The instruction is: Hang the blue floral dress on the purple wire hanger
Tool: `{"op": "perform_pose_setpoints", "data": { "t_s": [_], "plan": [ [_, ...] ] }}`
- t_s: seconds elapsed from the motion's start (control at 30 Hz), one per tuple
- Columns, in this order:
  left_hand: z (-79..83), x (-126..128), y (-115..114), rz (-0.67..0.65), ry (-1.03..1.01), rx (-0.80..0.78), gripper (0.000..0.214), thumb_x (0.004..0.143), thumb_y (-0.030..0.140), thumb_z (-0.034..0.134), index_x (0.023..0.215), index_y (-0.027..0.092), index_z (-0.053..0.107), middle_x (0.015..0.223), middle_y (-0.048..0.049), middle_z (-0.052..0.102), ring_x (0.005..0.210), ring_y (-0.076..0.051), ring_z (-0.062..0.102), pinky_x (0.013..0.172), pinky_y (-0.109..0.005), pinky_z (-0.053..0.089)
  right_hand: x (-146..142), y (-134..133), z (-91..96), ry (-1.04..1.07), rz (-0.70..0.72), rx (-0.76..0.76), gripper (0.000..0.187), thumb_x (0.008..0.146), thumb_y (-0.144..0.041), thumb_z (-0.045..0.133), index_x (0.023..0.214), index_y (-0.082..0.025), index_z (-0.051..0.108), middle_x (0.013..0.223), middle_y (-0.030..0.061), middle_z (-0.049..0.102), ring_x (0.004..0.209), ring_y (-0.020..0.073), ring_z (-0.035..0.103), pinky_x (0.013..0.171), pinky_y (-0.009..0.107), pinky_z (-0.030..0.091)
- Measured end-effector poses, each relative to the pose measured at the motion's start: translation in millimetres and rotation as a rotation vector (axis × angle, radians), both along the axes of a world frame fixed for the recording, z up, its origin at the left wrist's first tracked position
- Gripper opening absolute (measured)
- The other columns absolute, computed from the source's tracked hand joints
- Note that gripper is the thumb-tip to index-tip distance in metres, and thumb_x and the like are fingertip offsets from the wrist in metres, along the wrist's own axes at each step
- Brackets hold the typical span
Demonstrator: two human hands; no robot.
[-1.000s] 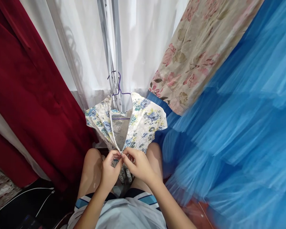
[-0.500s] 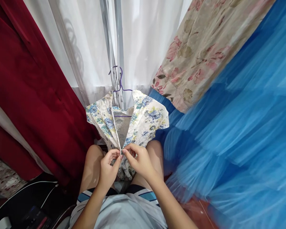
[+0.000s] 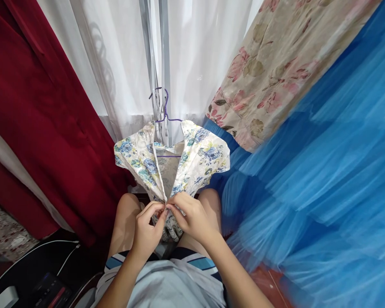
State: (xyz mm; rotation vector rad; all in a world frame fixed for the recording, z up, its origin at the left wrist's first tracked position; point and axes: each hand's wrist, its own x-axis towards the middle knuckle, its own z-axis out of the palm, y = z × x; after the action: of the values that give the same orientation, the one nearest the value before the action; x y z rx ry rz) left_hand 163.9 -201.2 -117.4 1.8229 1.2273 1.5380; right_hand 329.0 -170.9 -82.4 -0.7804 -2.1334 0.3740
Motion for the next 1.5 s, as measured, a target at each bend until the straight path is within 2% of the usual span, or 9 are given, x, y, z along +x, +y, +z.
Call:
{"op": "perform_pose_setpoints", "data": {
  "t_s": [0.2, 0.57, 0.73, 0.87, 1.0, 1.17, 1.23, 1.33, 1.5],
  "plan": [
    [-2.6, 8.8, 0.5, -0.046, 0.035, -0.026, 0.011, 0.092, 0.020, 0.054, 0.083, 0.019, 0.061, 0.083, -0.0042, 0.062, 0.075, -0.016, 0.058, 0.072, -0.026, 0.046, 0.6, 33.1, 26.0, 0.124, -0.186, 0.115, 0.013, 0.097, -0.028, 0.051, 0.090, -0.023, 0.061, 0.080, 0.0060, 0.064, 0.076, 0.0223, 0.057, 0.072, 0.036, 0.045],
    [-10.3, -1.6, 5.2, -0.001, 0.022, -0.017, 0.011, 0.092, 0.020, 0.054, 0.083, 0.019, 0.061, 0.082, -0.0041, 0.061, 0.076, -0.017, 0.058, 0.072, -0.026, 0.045, -21.6, 140.7, 125.6, 0.124, -0.263, 0.503, 0.011, 0.095, -0.022, 0.050, 0.087, -0.021, 0.058, 0.083, 0.0046, 0.059, 0.078, 0.0201, 0.054, 0.071, 0.031, 0.040],
    [-23.6, 2.1, -3.3, -0.047, 0.058, -0.059, 0.013, 0.093, 0.020, 0.053, 0.082, 0.019, 0.060, 0.080, -0.0035, 0.059, 0.075, -0.016, 0.058, 0.070, -0.027, 0.046, -30.4, 138.4, 144.8, 0.270, -0.320, 0.554, 0.011, 0.096, -0.020, 0.049, 0.087, -0.021, 0.054, 0.080, 0.0020, 0.053, 0.068, 0.0155, 0.046, 0.066, 0.029, 0.038],
    [-31.7, -1.7, 0.3, -0.089, 0.074, -0.081, 0.012, 0.091, 0.021, 0.057, 0.081, 0.019, 0.063, 0.081, -0.0044, 0.063, 0.076, -0.017, 0.061, 0.071, -0.028, 0.048, -33.8, 118.7, 137.9, 0.244, -0.239, 0.549, 0.011, 0.097, -0.020, 0.048, 0.087, -0.021, 0.054, 0.078, 0.0015, 0.050, 0.068, 0.0153, 0.045, 0.067, 0.029, 0.039],
    [6.9, -17.1, 25.8, -0.072, 0.043, 0.023, 0.011, 0.091, 0.023, 0.060, 0.095, 0.019, 0.068, 0.089, -0.0056, 0.069, 0.084, -0.019, 0.065, 0.078, -0.030, 0.052, -29.9, 104.3, 122.6, 0.212, -0.165, 0.547, 0.011, 0.097, -0.019, 0.048, 0.092, -0.021, 0.057, 0.080, 0.0024, 0.052, 0.068, 0.0152, 0.047, 0.066, 0.029, 0.040],
    [113.3, -33.2, 78.1, 0.033, -0.006, 0.357, 0.035, 0.096, 0.026, 0.055, 0.130, 0.024, 0.059, 0.092, -0.0033, 0.068, 0.085, -0.015, 0.064, 0.082, -0.030, 0.052, -21.6, 97.9, 118.2, 0.201, -0.087, 0.560, 0.011, 0.097, -0.017, 0.049, 0.097, -0.021, 0.060, 0.085, 0.0042, 0.057, 0.071, 0.0158, 0.053, 0.065, 0.028, 0.044],
    [145.4, -33.0, 96.1, 0.007, 0.099, 0.446, 0.032, 0.096, 0.026, 0.054, 0.126, 0.024, 0.062, 0.091, -0.0032, 0.068, 0.081, -0.015, 0.063, 0.077, -0.029, 0.052, -19.7, 96.2, 119.9, 0.223, -0.087, 0.569, 0.011, 0.096, -0.016, 0.050, 0.098, -0.021, 0.060, 0.084, 0.0041, 0.057, 0.072, 0.0162, 0.054, 0.066, 0.029, 0.045],
    [165.0, -26.7, 111.6, -0.019, 0.220, 0.524, 0.017, 0.094, 0.026, 0.057, 0.103, 0.021, 0.070, 0.088, -0.0034, 0.070, 0.076, -0.015, 0.063, 0.071, -0.028, 0.050, -18.5, 97.5, 119.3, 0.244, -0.089, 0.600, 0.014, 0.095, -0.013, 0.052, 0.101, -0.022, 0.061, 0.086, 0.0049, 0.058, 0.076, 0.0169, 0.057, 0.067, 0.029, 0.047],
    [162.7, -14.4, 116.4, 0.010, 0.053, 0.483, 0.015, 0.093, 0.030, 0.059, 0.091, 0.017, 0.066, 0.077, -0.0019, 0.067, 0.069, -0.013, 0.062, 0.065, -0.024, 0.049, -23.5, 112.6, 103.9, 0.315, -0.117, 0.742, 0.022, 0.093, -0.009, 0.052, 0.106, -0.023, 0.063, 0.094, 0.0066, 0.060, 0.083, 0.0179, 0.059, 0.071, 0.031, 0.050]
  ]
}}
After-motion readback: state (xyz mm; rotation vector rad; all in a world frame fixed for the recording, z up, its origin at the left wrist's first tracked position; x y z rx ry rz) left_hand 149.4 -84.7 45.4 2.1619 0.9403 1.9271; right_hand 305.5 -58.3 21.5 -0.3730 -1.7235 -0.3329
